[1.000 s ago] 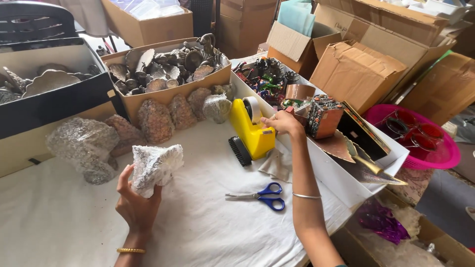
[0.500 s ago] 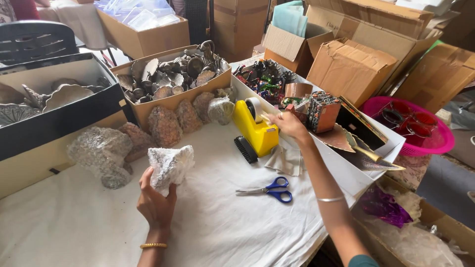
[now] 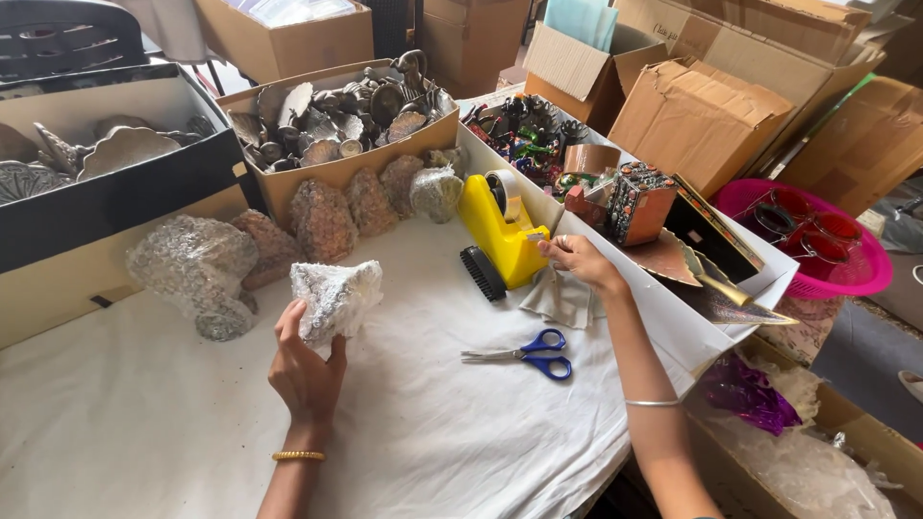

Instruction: The person wraps a decorative item in bubble wrap and secures it with tape. They then pick up a silver decorative plate and clean it with a brush, wiping the surface and edges.

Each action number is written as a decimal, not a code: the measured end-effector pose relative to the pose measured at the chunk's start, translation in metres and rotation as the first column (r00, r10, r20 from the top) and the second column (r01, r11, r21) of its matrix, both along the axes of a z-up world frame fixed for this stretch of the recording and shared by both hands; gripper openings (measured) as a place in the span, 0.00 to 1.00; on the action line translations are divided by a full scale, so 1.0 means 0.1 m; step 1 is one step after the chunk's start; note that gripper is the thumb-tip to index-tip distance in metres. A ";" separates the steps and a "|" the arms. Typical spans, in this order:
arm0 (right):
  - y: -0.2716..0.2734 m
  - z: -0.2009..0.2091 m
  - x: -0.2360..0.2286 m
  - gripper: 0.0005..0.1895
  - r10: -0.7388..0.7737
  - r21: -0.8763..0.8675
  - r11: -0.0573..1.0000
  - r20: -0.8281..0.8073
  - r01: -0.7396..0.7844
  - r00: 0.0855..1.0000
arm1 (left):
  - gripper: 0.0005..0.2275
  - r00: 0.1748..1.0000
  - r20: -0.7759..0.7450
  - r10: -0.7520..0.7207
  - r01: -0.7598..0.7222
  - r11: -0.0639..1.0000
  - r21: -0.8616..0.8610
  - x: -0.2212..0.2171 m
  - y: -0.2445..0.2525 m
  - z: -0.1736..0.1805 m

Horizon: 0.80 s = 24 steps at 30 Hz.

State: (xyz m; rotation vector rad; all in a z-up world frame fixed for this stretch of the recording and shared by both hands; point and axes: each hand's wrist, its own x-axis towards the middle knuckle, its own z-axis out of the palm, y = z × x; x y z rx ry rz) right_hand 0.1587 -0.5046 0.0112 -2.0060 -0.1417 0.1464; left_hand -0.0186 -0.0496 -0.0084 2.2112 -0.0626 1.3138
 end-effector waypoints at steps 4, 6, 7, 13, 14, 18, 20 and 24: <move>-0.08 -0.09 0.06 0.21 0.049 0.024 0.998 0.057 -0.051 0.997 | 0.33 1.000 -0.002 0.004 -0.004 1.000 -0.003 -0.04 0.00 0.04; -0.06 -0.02 0.00 0.22 0.023 -0.023 1.000 0.080 -0.021 0.997 | 0.33 1.000 0.002 0.001 -0.001 1.000 -0.002 -0.03 -0.01 0.04; -0.06 0.02 -0.02 0.22 0.023 -0.024 0.999 0.079 -0.021 0.997 | 0.33 1.000 0.000 0.001 -0.001 1.000 -0.003 -0.03 -0.01 0.04; -0.03 0.14 -0.05 0.23 0.017 -0.183 0.983 0.116 0.004 0.993 | 0.33 1.000 -0.001 0.006 -0.006 1.000 0.009 -0.02 -0.01 0.03; -0.06 0.12 -0.02 0.22 0.061 -0.137 0.989 0.090 -0.049 0.994 | 0.32 1.000 -0.002 0.005 -0.005 1.000 0.008 -0.02 -0.01 0.03; -0.17 0.07 0.07 0.21 0.140 -0.093 0.986 0.050 -0.135 0.989 | 0.32 1.000 -0.005 0.000 0.000 1.000 0.001 -0.01 -0.01 0.00; -0.19 0.07 0.10 0.20 0.137 -0.104 0.986 0.037 -0.132 0.990 | 0.33 1.000 -0.004 0.001 -0.001 1.000 0.003 -0.01 -0.01 0.03; -0.18 0.11 0.09 0.20 0.154 -0.135 0.980 0.040 -0.147 0.987 | 0.33 1.000 -0.009 -0.003 0.004 1.000 0.004 -0.01 -0.01 0.01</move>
